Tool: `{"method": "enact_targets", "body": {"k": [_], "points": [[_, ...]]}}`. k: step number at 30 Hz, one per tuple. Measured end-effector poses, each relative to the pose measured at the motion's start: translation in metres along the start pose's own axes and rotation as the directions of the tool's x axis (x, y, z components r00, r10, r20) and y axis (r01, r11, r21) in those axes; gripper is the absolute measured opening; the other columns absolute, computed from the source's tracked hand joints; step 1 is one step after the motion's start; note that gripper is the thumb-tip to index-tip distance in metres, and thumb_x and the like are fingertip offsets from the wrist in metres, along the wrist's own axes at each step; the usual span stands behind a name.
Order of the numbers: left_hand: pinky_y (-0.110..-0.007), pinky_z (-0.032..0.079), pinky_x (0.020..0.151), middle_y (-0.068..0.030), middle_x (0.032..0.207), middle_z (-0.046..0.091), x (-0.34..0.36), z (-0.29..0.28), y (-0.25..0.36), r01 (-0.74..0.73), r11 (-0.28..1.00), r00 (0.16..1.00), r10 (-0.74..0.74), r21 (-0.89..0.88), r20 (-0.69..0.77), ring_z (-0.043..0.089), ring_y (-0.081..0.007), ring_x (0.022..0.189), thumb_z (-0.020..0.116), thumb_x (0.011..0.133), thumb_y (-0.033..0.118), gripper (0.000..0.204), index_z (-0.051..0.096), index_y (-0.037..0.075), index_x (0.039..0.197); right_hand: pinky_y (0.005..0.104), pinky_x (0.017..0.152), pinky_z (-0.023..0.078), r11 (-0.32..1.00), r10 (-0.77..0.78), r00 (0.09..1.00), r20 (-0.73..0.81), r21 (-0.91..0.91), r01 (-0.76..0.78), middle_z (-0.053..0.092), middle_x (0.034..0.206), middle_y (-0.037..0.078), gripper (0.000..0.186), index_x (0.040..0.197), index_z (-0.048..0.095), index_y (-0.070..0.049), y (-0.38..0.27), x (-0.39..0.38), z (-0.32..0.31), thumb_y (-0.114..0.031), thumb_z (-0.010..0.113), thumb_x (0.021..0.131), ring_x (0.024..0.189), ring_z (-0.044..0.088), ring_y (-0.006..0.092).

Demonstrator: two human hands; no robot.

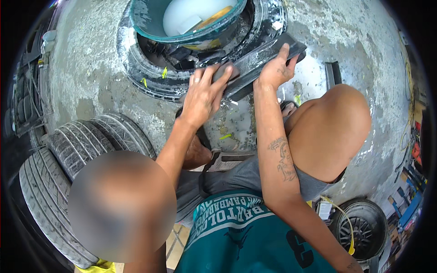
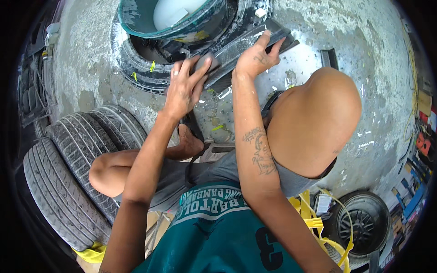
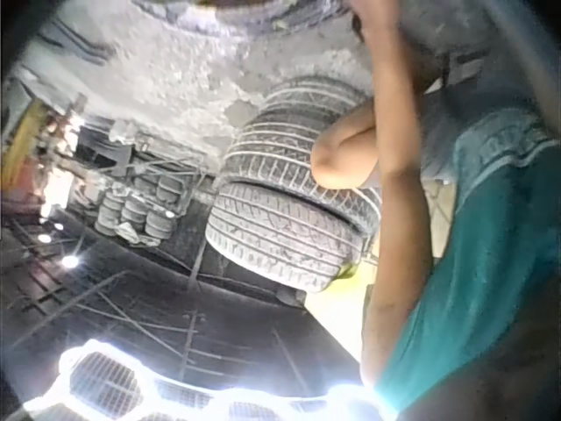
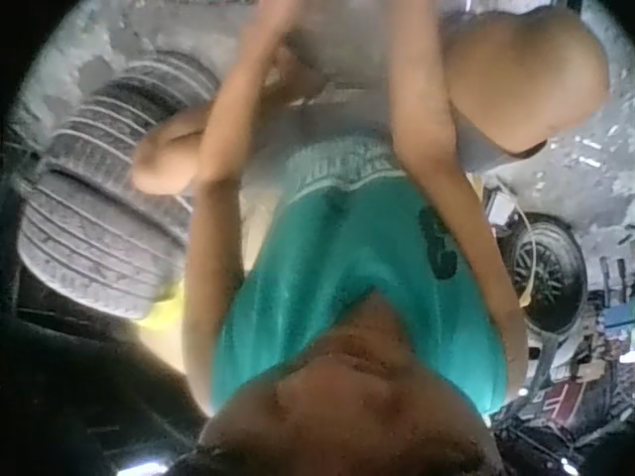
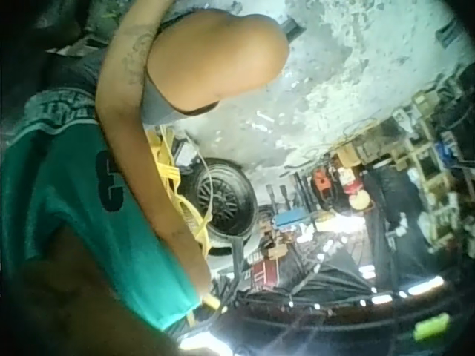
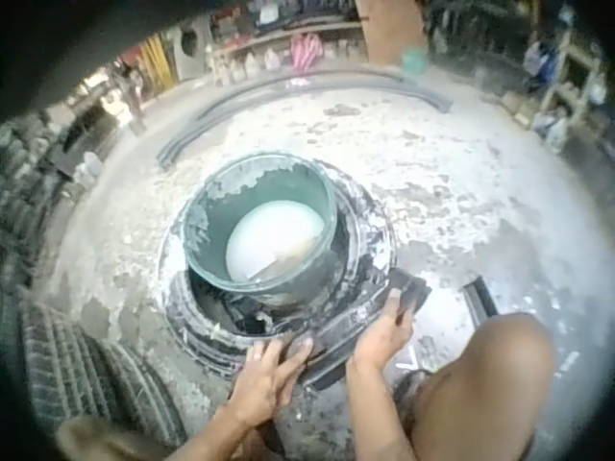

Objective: The recorder is wet sanding a black car trim piece using a sanding block and a bucket of soapy water.

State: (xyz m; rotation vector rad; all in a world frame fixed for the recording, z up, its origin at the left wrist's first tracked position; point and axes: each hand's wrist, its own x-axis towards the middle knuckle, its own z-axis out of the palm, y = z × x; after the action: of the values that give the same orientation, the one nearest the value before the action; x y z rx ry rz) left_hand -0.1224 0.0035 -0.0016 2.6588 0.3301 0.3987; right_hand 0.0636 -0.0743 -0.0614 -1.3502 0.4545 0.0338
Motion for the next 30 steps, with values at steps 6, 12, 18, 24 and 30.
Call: {"method": "enact_targets", "body": {"k": [6, 12, 18, 24, 30], "points": [[-0.047, 0.047, 0.103, -0.0150, 0.140, 0.065, -0.037, -0.005, -0.006, 0.063, 0.998, 0.997, -0.062, -0.030, 0.051, 0.058, -0.0377, 0.114, 0.081, 0.088, 0.004, 0.066, 0.069, 0.020, 0.152, 0.0458, 0.123, 0.038, 0.995, -0.020, 1.000, -0.009, -0.094, 0.019, 0.040, 0.153, 0.026, 0.080, 0.171, 0.038, -0.003, -0.006, -0.003, -0.008, -0.049, 0.062, 0.111, 0.148, 0.046, 0.0358], [-0.047, 0.048, 0.102, -0.0204, 0.137, 0.065, 0.028, -0.002, -0.011, -0.089, 0.990, 0.989, 0.102, -0.112, 0.112, 0.058, -0.0390, 0.113, 0.081, 0.088, -0.001, 0.063, 0.072, 0.016, 0.147, 0.0424, 0.127, 0.035, 0.999, -0.006, 1.000, 0.025, -0.052, 0.008, 0.040, 0.162, 0.025, 0.081, 0.170, 0.037, 0.003, -0.012, -0.002, -0.007, -0.047, 0.063, 0.111, 0.153, 0.044, 0.0347], [-0.048, 0.047, 0.104, -0.0161, 0.143, 0.062, 0.011, -0.012, -0.020, -0.063, 0.987, 0.980, 0.090, -0.151, 0.175, 0.057, -0.0382, 0.112, 0.076, 0.086, 0.001, 0.068, 0.068, 0.016, 0.152, 0.0369, 0.127, 0.034, 0.998, -0.049, 0.996, 0.073, 0.051, 0.045, 0.050, 0.165, 0.025, 0.080, 0.165, 0.038, 0.013, -0.013, -0.004, -0.005, -0.039, 0.066, 0.111, 0.149, 0.050, 0.0285], [-0.047, 0.047, 0.101, -0.0168, 0.139, 0.063, -0.015, -0.011, -0.025, -0.054, 0.992, 0.988, 0.070, -0.111, 0.141, 0.056, -0.0382, 0.110, 0.077, 0.088, -0.001, 0.067, 0.068, 0.015, 0.152, 0.0373, 0.124, 0.036, 0.991, -0.046, 0.992, 0.117, 0.134, 0.030, 0.053, 0.162, 0.023, 0.078, 0.165, 0.039, 0.011, -0.010, 0.002, -0.009, -0.039, 0.066, 0.111, 0.145, 0.052, 0.0267], [-0.049, 0.047, 0.102, -0.0170, 0.138, 0.064, 0.032, -0.015, -0.013, -0.045, 0.987, 0.966, 0.082, -0.154, 0.245, 0.056, -0.0397, 0.113, 0.078, 0.090, -0.002, 0.062, 0.070, 0.016, 0.149, 0.0378, 0.124, 0.037, 0.996, -0.019, 0.994, 0.109, 0.084, 0.010, 0.052, 0.160, 0.022, 0.078, 0.167, 0.039, 0.009, -0.020, -0.008, -0.006, -0.040, 0.065, 0.112, 0.142, 0.053, 0.0268]]}}
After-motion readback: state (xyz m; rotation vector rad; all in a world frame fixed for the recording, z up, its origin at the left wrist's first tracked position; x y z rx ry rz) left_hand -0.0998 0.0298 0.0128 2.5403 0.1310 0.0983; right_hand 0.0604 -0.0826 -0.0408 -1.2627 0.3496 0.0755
